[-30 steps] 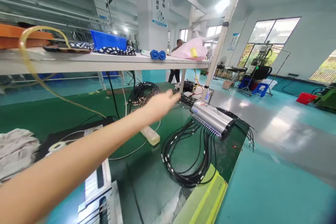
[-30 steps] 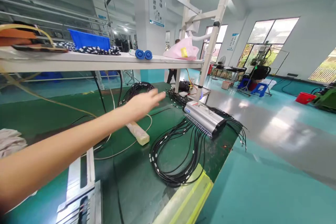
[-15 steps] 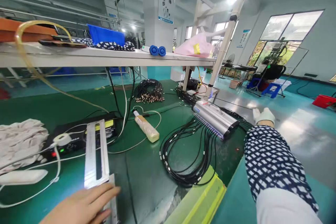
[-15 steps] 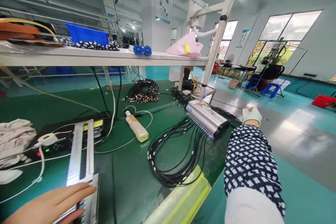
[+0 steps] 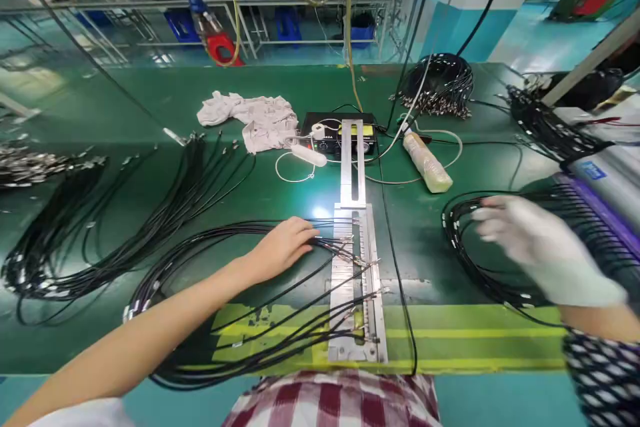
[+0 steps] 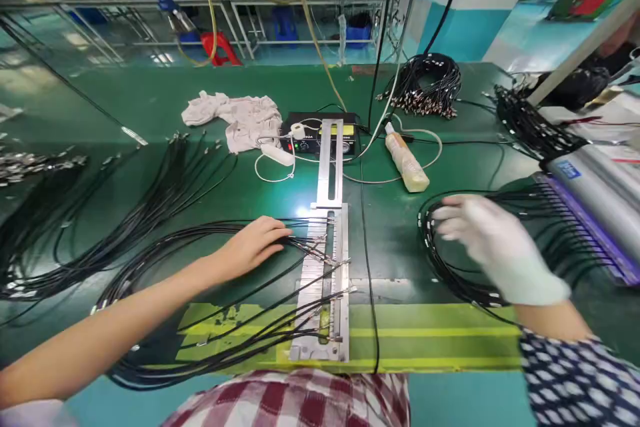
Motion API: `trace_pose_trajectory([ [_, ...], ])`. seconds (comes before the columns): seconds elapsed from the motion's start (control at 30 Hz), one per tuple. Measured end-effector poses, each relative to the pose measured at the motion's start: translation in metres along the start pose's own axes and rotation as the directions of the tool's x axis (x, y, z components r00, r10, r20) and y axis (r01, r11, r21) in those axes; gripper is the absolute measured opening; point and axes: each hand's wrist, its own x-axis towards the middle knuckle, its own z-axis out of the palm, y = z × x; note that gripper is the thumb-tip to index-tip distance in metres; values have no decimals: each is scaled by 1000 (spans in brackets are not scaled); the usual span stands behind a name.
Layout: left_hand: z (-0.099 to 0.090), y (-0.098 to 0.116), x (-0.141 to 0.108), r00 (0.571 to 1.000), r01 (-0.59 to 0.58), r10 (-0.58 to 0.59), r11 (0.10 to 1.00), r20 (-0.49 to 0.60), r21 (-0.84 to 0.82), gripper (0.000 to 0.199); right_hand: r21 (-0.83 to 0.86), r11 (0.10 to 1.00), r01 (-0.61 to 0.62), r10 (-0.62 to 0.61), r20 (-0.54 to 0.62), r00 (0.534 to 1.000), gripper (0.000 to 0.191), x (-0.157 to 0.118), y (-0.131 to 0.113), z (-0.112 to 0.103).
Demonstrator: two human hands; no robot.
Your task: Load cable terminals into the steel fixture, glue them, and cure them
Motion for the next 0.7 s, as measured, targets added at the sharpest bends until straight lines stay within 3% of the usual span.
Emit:
trace_pose_trajectory([
  [0.03,7,6,4,1000,-17,17,1000,23,8,31,62,996,-67,55,180,982,52,-3,0,24],
  [0.1,14,16,7,997,-8,11,999,80,-44,26,97,991,-89,48,363,931,52,-5,5,69],
  [0.17,14,23,4,984,36,4,974,176,-224,23,116,989,-90,31,440,898,51,-4,12,104],
  [0.27,11,28,-3,962,107,45,847,271,-521,23,150,985,-82,1,476,879,48,5,22,135],
  [0.4,8,25,-1,985,133,-49,826,165,-548,29,194,980,-38,-44,403,914,44,18,36,157],
  [0.57,3,22,9,940,127,75,829,333,-545,19,240,970,-42,-44,344,938,42,22,52,169],
  [0.63,-1,20,13,943,169,55,771,329,-613,21,239,970,-51,-39,357,933,41,22,54,170],
  [0.7,-3,16,18,964,205,-36,726,262,-656,20,227,972,-63,-23,358,934,41,23,53,170],
])
